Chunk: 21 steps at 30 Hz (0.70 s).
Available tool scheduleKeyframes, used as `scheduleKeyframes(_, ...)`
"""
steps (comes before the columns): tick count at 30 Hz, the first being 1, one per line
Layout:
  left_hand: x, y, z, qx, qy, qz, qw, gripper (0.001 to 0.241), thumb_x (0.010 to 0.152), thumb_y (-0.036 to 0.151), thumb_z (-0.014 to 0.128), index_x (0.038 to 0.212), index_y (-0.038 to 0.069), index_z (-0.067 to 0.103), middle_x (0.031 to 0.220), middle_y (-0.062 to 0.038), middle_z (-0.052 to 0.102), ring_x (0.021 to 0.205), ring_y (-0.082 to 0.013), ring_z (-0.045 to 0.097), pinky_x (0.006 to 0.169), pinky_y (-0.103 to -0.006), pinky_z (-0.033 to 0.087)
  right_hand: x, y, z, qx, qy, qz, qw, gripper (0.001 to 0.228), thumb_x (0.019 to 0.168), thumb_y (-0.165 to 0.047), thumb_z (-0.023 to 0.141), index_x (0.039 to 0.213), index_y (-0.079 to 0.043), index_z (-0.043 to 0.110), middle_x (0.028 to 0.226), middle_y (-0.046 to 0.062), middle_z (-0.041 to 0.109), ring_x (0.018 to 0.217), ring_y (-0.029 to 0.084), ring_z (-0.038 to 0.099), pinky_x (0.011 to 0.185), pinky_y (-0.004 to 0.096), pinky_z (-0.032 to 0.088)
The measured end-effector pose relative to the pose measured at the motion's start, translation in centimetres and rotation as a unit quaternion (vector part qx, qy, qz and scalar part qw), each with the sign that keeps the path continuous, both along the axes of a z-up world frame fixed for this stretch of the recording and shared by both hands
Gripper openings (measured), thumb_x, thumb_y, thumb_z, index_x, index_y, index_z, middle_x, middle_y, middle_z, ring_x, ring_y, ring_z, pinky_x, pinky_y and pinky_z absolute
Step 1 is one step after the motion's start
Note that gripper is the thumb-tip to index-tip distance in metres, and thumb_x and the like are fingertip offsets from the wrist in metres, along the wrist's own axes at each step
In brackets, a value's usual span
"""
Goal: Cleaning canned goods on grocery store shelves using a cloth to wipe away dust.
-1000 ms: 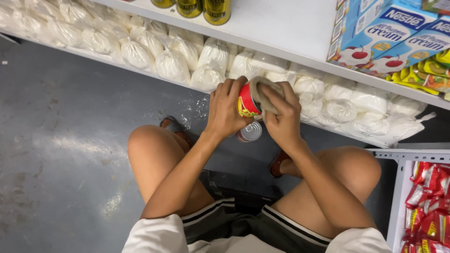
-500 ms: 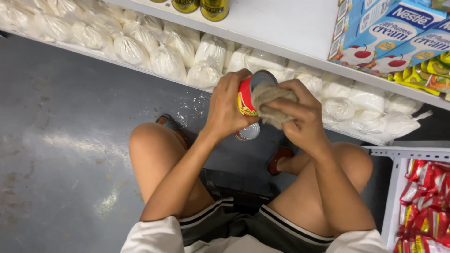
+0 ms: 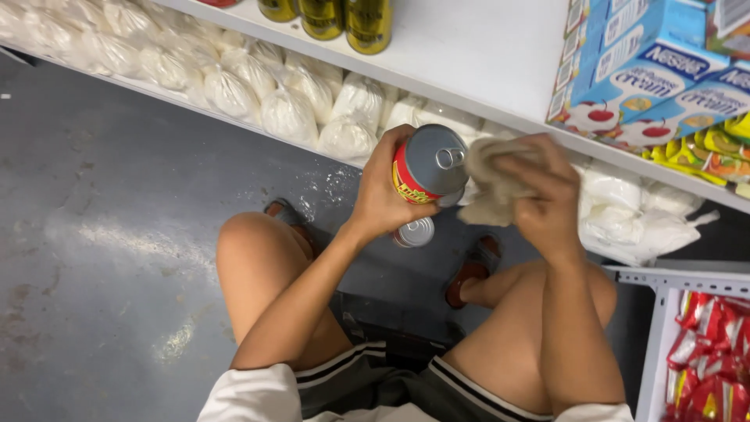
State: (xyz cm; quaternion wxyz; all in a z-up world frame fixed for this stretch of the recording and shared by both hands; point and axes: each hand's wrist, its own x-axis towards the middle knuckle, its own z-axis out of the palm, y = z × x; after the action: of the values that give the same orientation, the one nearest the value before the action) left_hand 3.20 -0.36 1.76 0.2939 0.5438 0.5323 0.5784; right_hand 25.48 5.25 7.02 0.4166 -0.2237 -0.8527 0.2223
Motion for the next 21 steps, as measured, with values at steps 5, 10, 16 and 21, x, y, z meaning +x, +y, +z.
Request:
scheduleKeyframes(5,0.2,-0.3,-0.5,0.140,-0.093,0.048,0.985,0.096,0.047,0.015,0.093,0.133,0.012,0.052,0.115,-0.018,0.067,0.110,-0.0409,0.068,0.098,-0.0522,0.051,-0.9,-1.7,-2.8,0.091,0.125,-0.209,0.966,0.027,0.076,0.010,0.069,0.102,0.014,0.063,0.105,0.032,0.057,0.097,0.051,0.061,0.093,0.056,0.048)
scheduleKeyframes(10,-0.9,0.5,1.2,0.317,0.004,0.097,0.943,0.080,0.064,0.025,0.097,0.129,0.010,0.054,0.120,-0.014,0.066,0.113,-0.0391,0.066,0.099,-0.0522,0.053,-1.4,-1.8,-4.6,0.140,0.156,-0.178,0.961,0.016,0.075,0.014,0.066,0.089,0.007,0.065,0.103,0.027,0.058,0.089,0.046,0.062,0.086,0.054,0.048)
scheduleKeyframes(16,-2.6,-0.2,2.4,0.317,0.171,0.144,0.922,0.085,0.069,0.025,0.100,0.130,0.020,0.043,0.134,-0.007,0.057,0.128,-0.0306,0.058,0.118,-0.0546,0.048,-3.7,-4.6,2.0,0.106,0.101,-0.249,0.957,0.048,0.072,0.014,0.054,0.119,0.005,0.055,0.120,0.021,0.053,0.103,0.037,0.050,0.094,0.045,0.042)
scheduleKeyframes(21,-3.7,-0.9,2.4,0.289,0.250,0.190,0.904,0.070,0.070,0.033,0.100,0.121,0.012,0.056,0.132,-0.008,0.059,0.127,-0.0312,0.057,0.117,-0.0568,0.045,-5.8,-6.0,2.1,0.091,0.026,-0.206,0.974,0.026,0.076,0.009,0.059,0.101,0.013,0.064,0.121,0.027,0.056,0.096,0.039,0.056,0.086,0.043,0.046)
